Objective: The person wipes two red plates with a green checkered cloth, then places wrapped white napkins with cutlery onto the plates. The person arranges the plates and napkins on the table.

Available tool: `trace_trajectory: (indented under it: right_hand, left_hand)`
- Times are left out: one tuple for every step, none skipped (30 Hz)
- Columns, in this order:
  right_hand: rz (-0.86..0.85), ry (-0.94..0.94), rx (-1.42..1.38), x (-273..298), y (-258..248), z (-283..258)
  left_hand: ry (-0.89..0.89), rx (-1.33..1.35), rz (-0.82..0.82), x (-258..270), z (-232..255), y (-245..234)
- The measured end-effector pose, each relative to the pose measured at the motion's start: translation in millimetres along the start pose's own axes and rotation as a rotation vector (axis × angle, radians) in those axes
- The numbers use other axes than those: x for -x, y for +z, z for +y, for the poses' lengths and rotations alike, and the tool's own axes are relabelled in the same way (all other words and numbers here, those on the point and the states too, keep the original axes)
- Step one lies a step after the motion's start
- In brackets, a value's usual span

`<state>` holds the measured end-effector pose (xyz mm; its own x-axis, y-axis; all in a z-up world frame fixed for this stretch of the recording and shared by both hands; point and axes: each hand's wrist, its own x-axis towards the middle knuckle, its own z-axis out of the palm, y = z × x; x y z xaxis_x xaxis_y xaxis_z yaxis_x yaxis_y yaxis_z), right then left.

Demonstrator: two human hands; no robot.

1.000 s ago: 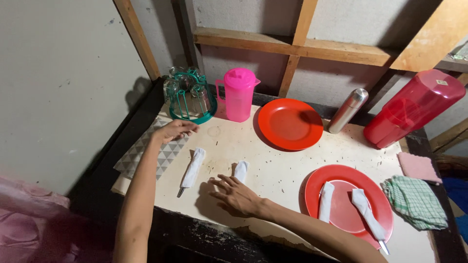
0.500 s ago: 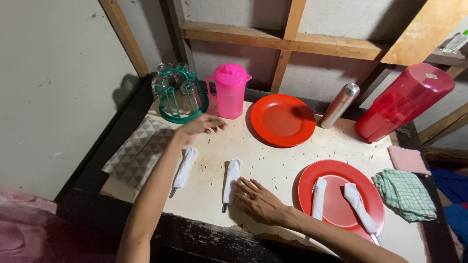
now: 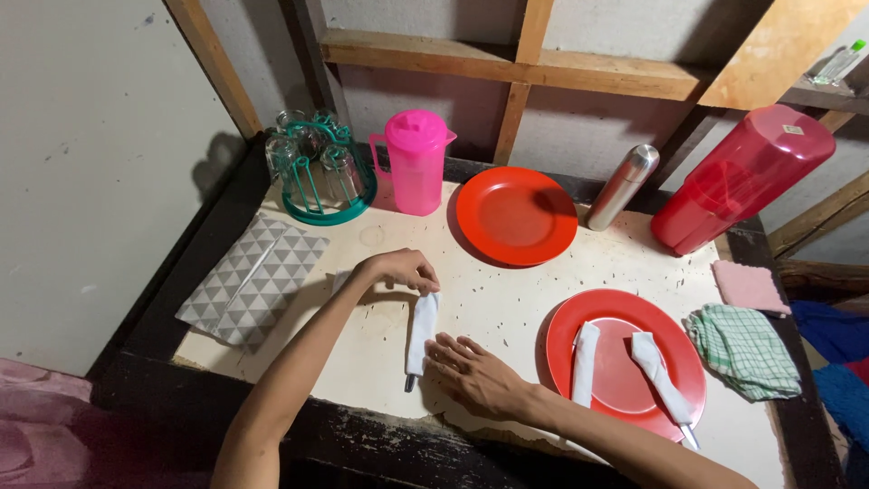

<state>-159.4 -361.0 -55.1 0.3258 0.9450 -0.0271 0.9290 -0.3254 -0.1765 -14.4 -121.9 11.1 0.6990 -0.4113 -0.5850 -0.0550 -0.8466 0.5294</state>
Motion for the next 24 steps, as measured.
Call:
trace_trajectory:
  right_hand:
    - [-0.002,-0.002,-0.003,-1,2,1]
    - [-0.003,-0.01,0.023,-1,4,2]
    - [-0.004,-0.018,0.05,-2,6,3]
    - [-0.005,-0.019,0.048,-3,2,0]
    - [0.031,-0.008,0.046,-3,-3,-3]
    - [0.067,0.005,0.046,-4,-8,-5]
    - [0.067,0.005,0.047,-4,-8,-5]
    - [0.059,0.002,0.033,-5,-7,-5]
    - [0.051,0.0,0.018,-6,-7,-6]
    - [0.051,-0.001,0.019,-7,-7,-7]
    - [0.051,-0.008,0.003,-8,-8,-8]
    - [0.052,-0.016,-0.013,-9,-8,-8]
    - [0.053,-0.017,-0.012,-10,-5,-8]
    - [0.04,-0.034,-0.011,-11,-2,-8]
    - [0.028,-0.051,-0.01,-13,1,-8]
    - [0.028,-0.051,-0.008,-13,-1,-10]
    - [0.024,-0.06,-0.041,-14,-4,-13]
    - [0.02,-0.069,-0.074,-14,-6,-15]
    - [0.022,-0.068,-0.072,-15,-6,-16]
    - [0.014,-0.065,-0.084,-16,-6,-17]
    - [0.007,-0.063,-0.097,-16,-7,-18]
    - [0.008,-0.063,-0.095,-16,-6,-17]
    - [0.007,-0.065,-0.086,-16,-5,-16]
    - [0.007,-0.067,-0.077,-16,-4,-16]
  left_hand:
    - [-0.002,0.002,-0.002,-2,-3,1]
    - [0.015,0.0,-0.007,-4,-6,2]
    - [0.032,-0.002,-0.012,-6,-9,3]
    - [0.031,-0.001,-0.013,-6,-9,3]
    - [0.034,-0.008,-0.017,-6,-9,4]
    - [0.039,-0.017,-0.019,-6,-9,3]
    - [0.04,-0.016,-0.018,-7,-10,4]
    - [0.051,-0.018,-0.024,-8,-11,5]
    - [0.061,-0.021,-0.029,-10,-12,5]
    - [0.061,-0.021,-0.029,-7,-10,5]
    - [0.055,-0.022,-0.029,-5,-7,5]
    - [0.049,-0.024,-0.03,-3,-5,4]
    - [0.049,-0.024,-0.029,-3,-4,4]
    - [0.042,-0.052,-0.025,-3,-4,4]
    - [0.036,-0.08,-0.021,-3,-3,4]
    - [0.036,-0.081,-0.02,-3,-3,4]
    - [0.033,-0.093,-0.011,-3,-2,4]
    - [0.03,-0.106,-0.002,-3,-2,4]
    - [0.03,-0.109,0.0,-2,0,5]
    - [0.008,-0.105,0.009,-1,1,5]
    - [-0.013,-0.102,0.018,0,2,6]
    - [-0.013,-0.103,0.02,-3,0,6]
    - [0.004,-0.102,0.022,-6,-3,7]
    - [0.021,-0.101,0.023,-9,-6,7]
